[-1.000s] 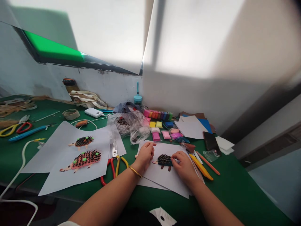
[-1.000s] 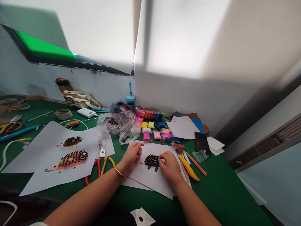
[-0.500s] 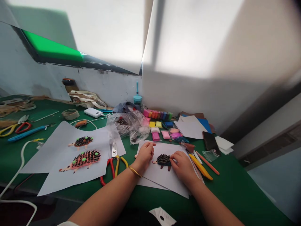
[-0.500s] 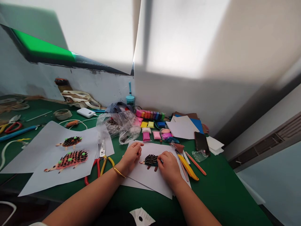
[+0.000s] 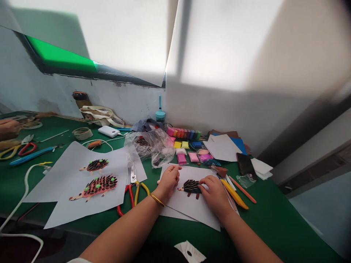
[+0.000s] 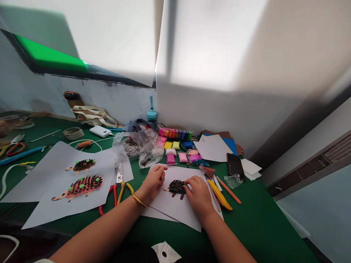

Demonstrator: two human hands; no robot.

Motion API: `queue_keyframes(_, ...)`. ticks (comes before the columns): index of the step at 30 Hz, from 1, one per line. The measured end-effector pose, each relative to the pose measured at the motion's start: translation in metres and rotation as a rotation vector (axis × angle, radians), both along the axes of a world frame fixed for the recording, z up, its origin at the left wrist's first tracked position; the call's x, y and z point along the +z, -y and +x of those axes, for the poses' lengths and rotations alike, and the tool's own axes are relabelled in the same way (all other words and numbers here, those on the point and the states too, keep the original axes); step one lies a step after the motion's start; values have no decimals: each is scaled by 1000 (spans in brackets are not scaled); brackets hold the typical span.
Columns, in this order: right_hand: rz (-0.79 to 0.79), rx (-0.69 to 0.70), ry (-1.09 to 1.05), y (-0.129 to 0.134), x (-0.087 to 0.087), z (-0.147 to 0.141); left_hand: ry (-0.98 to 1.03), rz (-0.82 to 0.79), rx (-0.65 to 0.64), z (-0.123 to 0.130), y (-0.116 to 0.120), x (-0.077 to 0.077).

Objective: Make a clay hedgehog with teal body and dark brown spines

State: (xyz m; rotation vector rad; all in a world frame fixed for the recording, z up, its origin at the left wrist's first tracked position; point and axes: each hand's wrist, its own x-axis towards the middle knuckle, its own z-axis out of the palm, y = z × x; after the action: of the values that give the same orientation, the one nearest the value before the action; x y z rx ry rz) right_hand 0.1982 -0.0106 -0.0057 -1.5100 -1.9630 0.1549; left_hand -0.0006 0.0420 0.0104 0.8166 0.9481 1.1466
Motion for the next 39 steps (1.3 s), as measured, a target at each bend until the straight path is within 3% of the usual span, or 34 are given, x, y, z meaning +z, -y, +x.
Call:
queue_keyframes(17,-63,19,-107,-3,-2,2,13,-1,0,0,1,2)
queue_keyframes(39,-86,-14,-86,-4,0,1,9,3,1,0,2,3)
